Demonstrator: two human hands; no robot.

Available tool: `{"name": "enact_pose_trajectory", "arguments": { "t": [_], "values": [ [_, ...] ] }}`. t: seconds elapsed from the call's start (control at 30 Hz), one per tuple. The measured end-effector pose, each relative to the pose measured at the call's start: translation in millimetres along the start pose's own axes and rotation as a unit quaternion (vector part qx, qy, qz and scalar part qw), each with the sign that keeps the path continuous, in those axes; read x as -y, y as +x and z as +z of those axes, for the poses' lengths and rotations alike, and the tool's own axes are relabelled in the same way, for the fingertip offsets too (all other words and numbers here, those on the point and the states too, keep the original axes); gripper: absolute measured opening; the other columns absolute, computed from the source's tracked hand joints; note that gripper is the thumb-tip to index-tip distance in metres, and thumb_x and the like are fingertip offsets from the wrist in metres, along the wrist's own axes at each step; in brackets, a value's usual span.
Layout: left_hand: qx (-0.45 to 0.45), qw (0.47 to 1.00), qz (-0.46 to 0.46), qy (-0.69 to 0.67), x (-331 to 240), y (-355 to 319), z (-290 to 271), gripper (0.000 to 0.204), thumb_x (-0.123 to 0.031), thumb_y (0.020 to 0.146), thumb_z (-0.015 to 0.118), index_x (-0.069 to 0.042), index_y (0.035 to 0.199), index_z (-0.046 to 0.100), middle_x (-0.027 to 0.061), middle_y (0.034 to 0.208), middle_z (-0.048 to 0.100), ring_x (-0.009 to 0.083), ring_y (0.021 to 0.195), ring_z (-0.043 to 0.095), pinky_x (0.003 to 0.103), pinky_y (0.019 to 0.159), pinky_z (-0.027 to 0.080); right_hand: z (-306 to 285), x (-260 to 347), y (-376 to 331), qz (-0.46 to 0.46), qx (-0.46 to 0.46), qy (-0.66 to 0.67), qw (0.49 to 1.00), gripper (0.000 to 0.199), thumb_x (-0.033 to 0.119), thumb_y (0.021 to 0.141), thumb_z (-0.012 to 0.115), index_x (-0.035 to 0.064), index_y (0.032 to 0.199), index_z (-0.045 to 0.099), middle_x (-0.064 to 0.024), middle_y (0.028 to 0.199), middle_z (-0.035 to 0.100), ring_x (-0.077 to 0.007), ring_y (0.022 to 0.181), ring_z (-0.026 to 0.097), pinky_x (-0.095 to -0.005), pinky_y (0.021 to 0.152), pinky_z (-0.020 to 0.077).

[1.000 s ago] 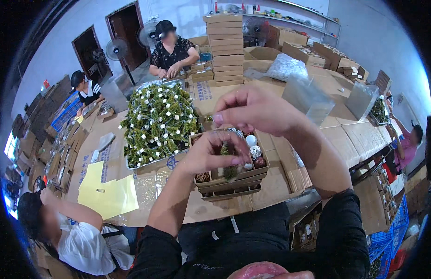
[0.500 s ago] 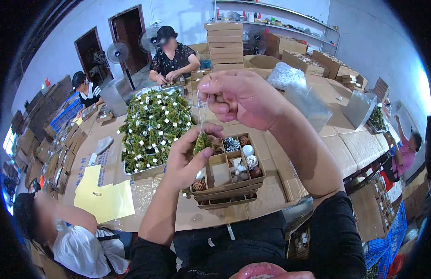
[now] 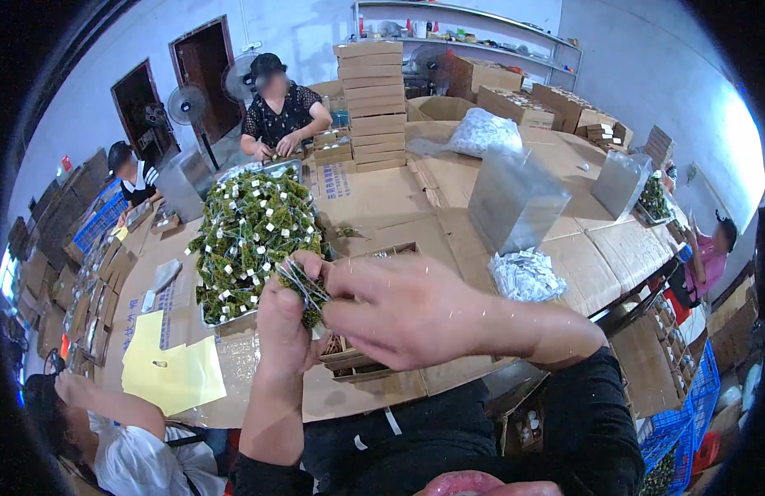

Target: Packing various Christmas ornaments and decorations into a compartmentalized wooden display box.

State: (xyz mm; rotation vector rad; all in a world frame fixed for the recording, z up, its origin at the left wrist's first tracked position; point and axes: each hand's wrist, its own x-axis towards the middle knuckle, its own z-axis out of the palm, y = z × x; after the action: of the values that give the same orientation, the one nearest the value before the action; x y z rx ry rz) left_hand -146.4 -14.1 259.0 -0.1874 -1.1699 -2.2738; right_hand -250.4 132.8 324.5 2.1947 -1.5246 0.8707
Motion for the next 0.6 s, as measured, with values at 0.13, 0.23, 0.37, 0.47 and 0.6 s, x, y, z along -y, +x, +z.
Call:
{"name": "enact_pose_trajectory", "arguments": {
  "t": [0.13,0.23,0.37,0.47,0.6],
  "values": [
    [-0.016,0.998,-0.020,0.052,4,-3,12,0.016,-0.009,0.092,0.064,-0.007,0.101,0.050,0.0066,0.089,0.058,0.0163,0.087,0.058,0.030,0.076,0.050,26,-3,-23,-0.055,-0.002,-0.121,0.991,0.024,0.015,0.073,0.065,0.0027,0.094,0.062,-0.0086,0.090,0.053,-0.0210,0.074,0.057,-0.0323,0.058,0.0476],
    [-0.058,0.997,-0.029,0.028,8,-4,20,0.018,-0.005,0.093,0.061,-0.006,0.107,0.050,0.0082,0.089,0.059,0.0208,0.088,0.060,0.032,0.076,0.052,29,4,-33,-0.091,-0.038,-0.187,0.977,0.033,0.017,0.068,0.061,-0.0019,0.096,0.063,-0.0054,0.084,0.050,-0.0156,0.071,0.054,-0.0266,0.054,0.0428],
    [-0.085,0.996,-0.025,0.033,8,-6,20,0.023,-0.006,0.094,0.061,-0.005,0.114,0.049,0.0092,0.091,0.059,0.0213,0.088,0.060,0.034,0.077,0.052,30,2,-46,-0.086,-0.006,-0.190,0.978,0.030,0.015,0.071,0.066,-0.0010,0.097,0.065,-0.0034,0.082,0.051,-0.0143,0.068,0.054,-0.0256,0.054,0.0420],
    [-0.098,0.973,0.069,0.195,14,-1,6,0.027,-0.009,0.097,0.055,-0.003,0.122,0.046,0.0095,0.096,0.057,0.0171,0.087,0.059,0.030,0.079,0.049,12,-6,-48,-0.126,-0.071,-0.165,0.976,0.026,0.010,0.073,0.072,0.0008,0.096,0.068,-0.0021,0.076,0.056,-0.0149,0.059,0.055,-0.0265,0.053,0.0452],
    [-0.039,0.796,0.233,0.557,18,18,1,0.035,0.004,0.092,0.054,0.001,0.125,0.044,0.0181,0.109,0.055,0.0285,0.095,0.058,0.036,0.086,0.047,8,-7,-26,0.196,-0.141,0.030,0.970,0.028,0.025,0.084,0.072,0.0044,0.102,0.065,-0.0042,0.075,0.061,-0.0173,0.060,0.059,-0.0294,0.056,0.0489]
  ]
}}
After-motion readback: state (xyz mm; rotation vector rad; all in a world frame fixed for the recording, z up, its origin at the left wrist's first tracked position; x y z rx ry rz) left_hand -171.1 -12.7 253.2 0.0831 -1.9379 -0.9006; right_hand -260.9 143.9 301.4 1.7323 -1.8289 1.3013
